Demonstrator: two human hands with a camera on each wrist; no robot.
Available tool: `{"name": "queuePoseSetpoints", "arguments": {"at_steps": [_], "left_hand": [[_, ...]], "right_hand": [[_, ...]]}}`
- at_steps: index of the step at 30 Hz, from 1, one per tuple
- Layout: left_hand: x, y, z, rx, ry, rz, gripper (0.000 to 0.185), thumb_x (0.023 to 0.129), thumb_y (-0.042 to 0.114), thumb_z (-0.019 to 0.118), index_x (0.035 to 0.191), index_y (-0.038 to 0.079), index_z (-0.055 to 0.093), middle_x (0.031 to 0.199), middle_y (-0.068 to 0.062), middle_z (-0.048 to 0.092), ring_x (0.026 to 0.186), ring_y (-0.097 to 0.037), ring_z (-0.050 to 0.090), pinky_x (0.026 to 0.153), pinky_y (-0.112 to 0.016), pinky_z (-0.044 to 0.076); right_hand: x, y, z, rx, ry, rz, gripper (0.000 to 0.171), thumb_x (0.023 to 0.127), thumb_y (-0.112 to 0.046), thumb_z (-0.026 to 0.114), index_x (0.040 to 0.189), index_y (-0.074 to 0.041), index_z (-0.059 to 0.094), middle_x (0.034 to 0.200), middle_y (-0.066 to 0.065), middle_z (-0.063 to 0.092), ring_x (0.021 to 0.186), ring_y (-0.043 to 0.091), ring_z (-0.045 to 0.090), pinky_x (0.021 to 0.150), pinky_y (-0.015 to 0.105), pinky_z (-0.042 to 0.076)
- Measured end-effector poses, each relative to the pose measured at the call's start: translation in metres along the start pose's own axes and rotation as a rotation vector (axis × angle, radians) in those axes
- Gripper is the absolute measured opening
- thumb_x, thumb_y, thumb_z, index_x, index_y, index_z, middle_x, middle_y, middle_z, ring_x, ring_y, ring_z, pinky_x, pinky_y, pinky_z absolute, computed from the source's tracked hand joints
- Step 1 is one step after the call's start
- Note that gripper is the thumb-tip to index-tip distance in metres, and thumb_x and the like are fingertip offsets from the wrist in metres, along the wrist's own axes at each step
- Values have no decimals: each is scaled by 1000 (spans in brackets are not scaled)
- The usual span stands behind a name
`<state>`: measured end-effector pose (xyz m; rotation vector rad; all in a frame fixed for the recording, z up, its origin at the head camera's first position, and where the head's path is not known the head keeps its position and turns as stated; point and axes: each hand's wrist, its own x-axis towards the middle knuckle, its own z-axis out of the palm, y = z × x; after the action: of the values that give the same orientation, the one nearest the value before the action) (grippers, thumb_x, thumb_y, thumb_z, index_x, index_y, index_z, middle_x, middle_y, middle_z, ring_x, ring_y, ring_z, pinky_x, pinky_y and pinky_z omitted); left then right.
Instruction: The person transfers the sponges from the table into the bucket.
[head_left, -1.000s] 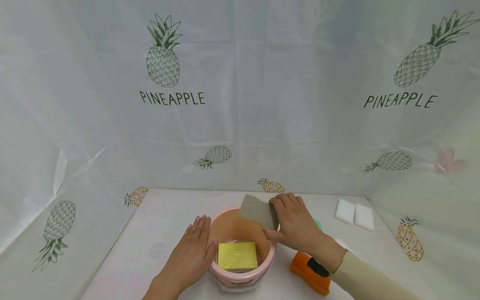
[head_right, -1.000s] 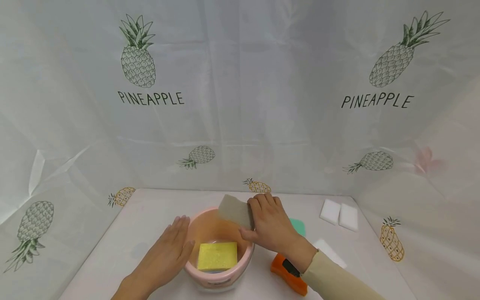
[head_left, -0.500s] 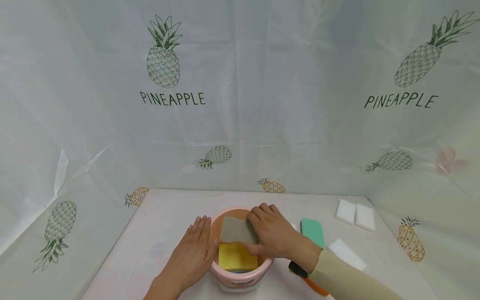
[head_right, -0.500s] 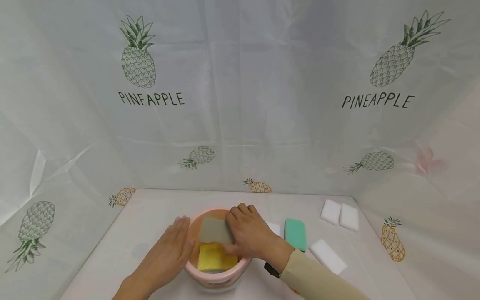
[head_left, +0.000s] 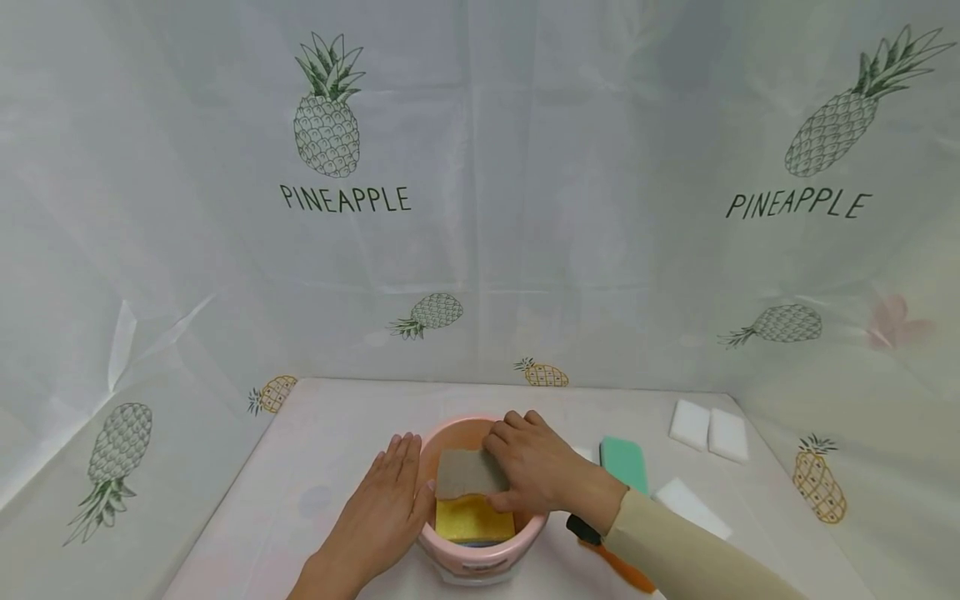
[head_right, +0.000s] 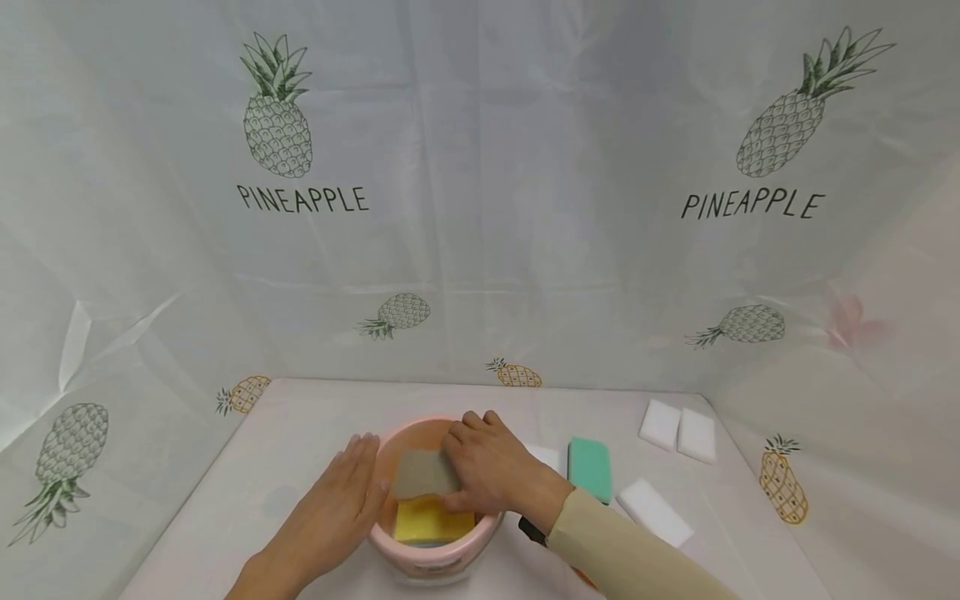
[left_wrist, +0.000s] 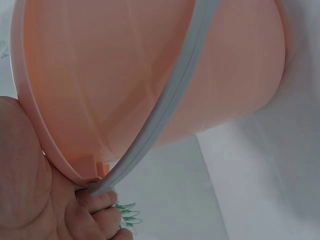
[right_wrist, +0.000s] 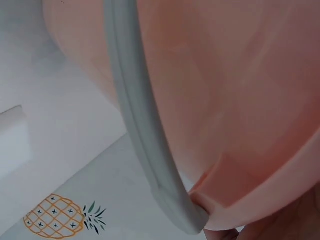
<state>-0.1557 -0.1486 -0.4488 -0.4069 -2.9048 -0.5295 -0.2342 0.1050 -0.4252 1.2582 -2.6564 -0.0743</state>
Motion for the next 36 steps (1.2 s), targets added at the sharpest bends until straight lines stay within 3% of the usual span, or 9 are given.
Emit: {"name": "queuePoseSetpoints", "arguments": {"at_steps": [10,13,22,29,32,36], "left_hand": [[-2,0,0,-13,1,-3,66,113,38,46,160,-7,36,168,-22,37,159,-38,29,129,-57,28],[-1,0,1,-9,4,-6,67,113,40,45,160,-7,36,168,-22,37,159,-37,29,129,-56,27],[-1,-2,3,-27,12,-10,67,113,40,45,160,-6,37,168,-21,37,160,-37,29,129,-56,28],[-2,-1,3,-30,27,8,65,112,37,48,159,-7,38,167,-22,38,159,-38,31,128,-56,29],[-2,-1,2,-33,29,12,65,113,38,47,159,-7,38,167,-22,38,158,-38,31,128,-56,29],[-2,-1,1,-35,28,15,66,113,40,44,159,-7,37,167,-22,38,159,-38,31,128,-56,29]], "right_hand": [[0,-3,0,-66,-11,4,69,87,-69,72,132,-16,67,127,-3,67,109,17,54,86,33,42],[-3,-3,1,-59,16,9,64,89,-64,72,131,-16,68,125,-3,67,108,17,53,85,34,42],[-12,-2,5,6,168,89,43,97,-48,71,124,-15,71,118,-2,68,107,18,55,85,36,45],[-26,12,12,-15,434,153,32,93,-36,78,113,-11,72,108,2,68,100,24,60,80,38,47],[-35,22,13,-11,490,231,36,92,-37,79,113,-8,72,107,5,69,100,28,61,80,41,48],[-50,37,15,3,476,379,44,92,-38,80,117,-3,71,112,12,70,103,33,61,83,46,50]]}}
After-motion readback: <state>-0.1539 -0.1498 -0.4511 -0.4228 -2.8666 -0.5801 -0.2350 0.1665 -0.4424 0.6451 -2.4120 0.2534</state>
